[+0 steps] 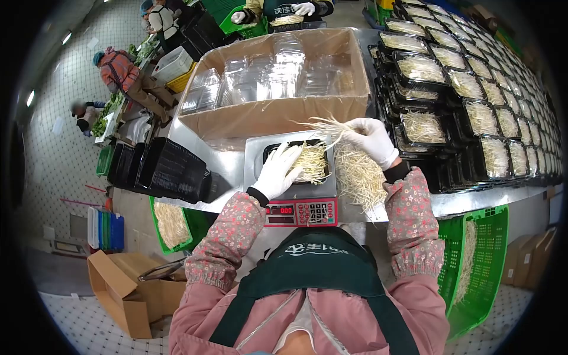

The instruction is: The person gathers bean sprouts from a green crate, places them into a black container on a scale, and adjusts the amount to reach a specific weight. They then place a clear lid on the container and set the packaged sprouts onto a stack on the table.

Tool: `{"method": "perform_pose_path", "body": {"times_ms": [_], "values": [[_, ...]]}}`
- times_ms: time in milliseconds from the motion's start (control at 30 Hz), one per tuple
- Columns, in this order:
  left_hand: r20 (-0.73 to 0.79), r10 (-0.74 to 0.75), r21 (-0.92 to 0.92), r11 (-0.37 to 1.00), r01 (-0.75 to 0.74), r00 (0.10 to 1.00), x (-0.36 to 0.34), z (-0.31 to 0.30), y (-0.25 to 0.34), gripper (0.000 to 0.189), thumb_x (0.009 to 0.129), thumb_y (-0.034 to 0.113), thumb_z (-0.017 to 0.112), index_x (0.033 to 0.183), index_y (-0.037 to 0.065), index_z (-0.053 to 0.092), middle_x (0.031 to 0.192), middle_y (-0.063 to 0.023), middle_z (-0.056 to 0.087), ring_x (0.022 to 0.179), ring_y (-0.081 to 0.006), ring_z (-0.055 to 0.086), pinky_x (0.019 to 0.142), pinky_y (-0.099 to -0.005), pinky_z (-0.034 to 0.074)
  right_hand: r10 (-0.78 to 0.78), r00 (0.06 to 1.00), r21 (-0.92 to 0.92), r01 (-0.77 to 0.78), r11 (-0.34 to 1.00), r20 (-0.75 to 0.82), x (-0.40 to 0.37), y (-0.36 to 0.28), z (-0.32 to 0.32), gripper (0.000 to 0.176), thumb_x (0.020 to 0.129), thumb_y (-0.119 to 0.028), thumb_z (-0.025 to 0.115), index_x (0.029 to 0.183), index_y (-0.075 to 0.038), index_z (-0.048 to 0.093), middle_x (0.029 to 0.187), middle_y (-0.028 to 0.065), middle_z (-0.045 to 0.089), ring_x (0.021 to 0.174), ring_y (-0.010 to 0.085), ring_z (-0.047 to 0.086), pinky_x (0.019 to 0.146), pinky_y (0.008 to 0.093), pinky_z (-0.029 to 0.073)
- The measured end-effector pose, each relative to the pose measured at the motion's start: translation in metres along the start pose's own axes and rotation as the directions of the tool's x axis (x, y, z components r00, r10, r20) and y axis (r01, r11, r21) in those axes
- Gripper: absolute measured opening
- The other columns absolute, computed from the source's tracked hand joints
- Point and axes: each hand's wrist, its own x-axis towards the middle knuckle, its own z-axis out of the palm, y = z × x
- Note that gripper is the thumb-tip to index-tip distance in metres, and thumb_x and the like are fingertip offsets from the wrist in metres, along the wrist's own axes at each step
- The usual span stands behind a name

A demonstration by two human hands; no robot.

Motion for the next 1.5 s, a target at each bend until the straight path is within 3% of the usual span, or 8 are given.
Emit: {"method": "perform_pose_path", "body": {"times_ms": [233,333,467,767,867,1067,1233,1500], "values": [[-0.296,-0.189,-0.221,0.967,0.125,0.936,-0.015,-0.012,-0.016,0.05,0.103,0.022,0.039,0.148,0.001,0.034,0.153,-0.0156,0.035,0.143,-0.0275,0.032,0.118,-0.0389,0.02,-0.151,0.979,0.036,0.147,0.988,0.135,0.025,0.027,0.078,0.019,0.088,-0.011,0.071,0.103,0.001,0.071,0.09,0.0016,0.07,0.08,0.0069,0.062,0.073,0.0234,0.051],[-0.354,-0.321,-0.413,0.897,0.161,0.878,-0.019,-0.015,-0.002,0.052,0.099,0.013,0.042,0.149,0.004,0.034,0.15,-0.0177,0.04,0.138,-0.0326,0.038,0.115,-0.0379,0.027,-0.203,0.957,-0.476,0.28,0.834,0.207,0.026,0.036,0.094,0.022,0.085,-0.02,0.071,0.101,-0.005,0.072,0.091,0.0157,0.071,0.085,0.027,0.069,0.079,0.0339,0.052],[-0.175,-0.118,0.15,0.978,0.145,0.977,-0.023,0.011,-0.007,0.046,0.095,0.02,0.054,0.139,0.008,0.049,0.141,-0.0129,0.052,0.132,-0.0318,0.045,0.11,-0.0485,0.032,-0.15,0.97,-0.624,0.238,0.744,0.19,0.022,0.048,0.087,0.026,0.085,-0.026,0.069,0.102,-0.007,0.072,0.09,0.0171,0.07,0.085,0.0321,0.067,0.079,0.0363,0.053],[-0.253,-0.169,-0.027,0.986,0.167,0.953,-0.028,-0.006,-0.009,0.047,0.095,0.02,0.053,0.14,0.006,0.048,0.141,-0.0161,0.05,0.131,-0.0351,0.045,0.109,-0.0493,0.034,0.077,0.997,-0.271,-0.082,0.959,-0.031,-0.008,0.054,-0.022,0.022,0.084,-0.018,0.071,0.101,-0.003,0.071,0.086,0.0148,0.07,0.077,0.0246,0.068,0.073,0.0338,0.053],[-0.324,-0.318,-0.228,0.94,0.252,0.891,-0.035,-0.017,-0.034,0.053,0.094,0.017,0.055,0.143,0.0,0.042,0.144,-0.0227,0.045,0.134,-0.0375,0.042,0.112,-0.0427,0.031,0.081,0.997,-0.892,-0.022,0.452,0.016,-0.021,0.066,-0.046,0.028,0.081,-0.023,0.072,0.104,-0.007,0.07,0.093,0.0133,0.069,0.09,0.0296,0.067,0.081,0.0379,0.052],[-0.072,-0.253,-0.148,0.959,0.24,0.965,-0.009,-0.028,-0.01,0.077,0.086,0.046,0.065,0.142,-0.001,0.04,0.14,-0.0243,0.046,0.132,-0.0393,0.04,0.114,-0.0506,0.024,-0.129,0.963,-0.461,0.229,0.857,0.238,-0.023,0.011,0.033,0.027,0.084,-0.025,0.068,0.105,-0.009,0.069,0.097,0.0128,0.066,0.097,0.0326,0.063,0.087,0.0402,0.05],[-0.033,-0.064,0.108,0.992,0.067,0.997,-0.003,-0.013,-0.003,0.076,0.081,0.048,0.069,0.138,0.003,0.047,0.134,-0.0185,0.051,0.125,-0.0342,0.045,0.112,-0.0509,0.026,-0.178,0.865,-0.733,0.494,0.467,0.47,-0.029,0.029,0.088,0.027,0.078,-0.028,0.073,0.099,-0.012,0.068,0.095,0.0088,0.06,0.094,0.0304,0.06,0.079,0.0419,0.05],[-0.082,-0.128,0.092,0.986,0.136,0.988,-0.008,-0.002,0.001,0.071,0.083,0.05,0.065,0.136,0.005,0.051,0.132,-0.0157,0.053,0.121,-0.033,0.048,0.114,-0.052,0.022,-0.19,0.865,-0.699,0.49,0.521,0.465,-0.026,0.053,0.074,0.018,0.08,-0.023,0.071,0.093,-0.01,0.07,0.089,0.0095,0.064,0.088,0.0287,0.063,0.076,0.0395,0.052]]}}
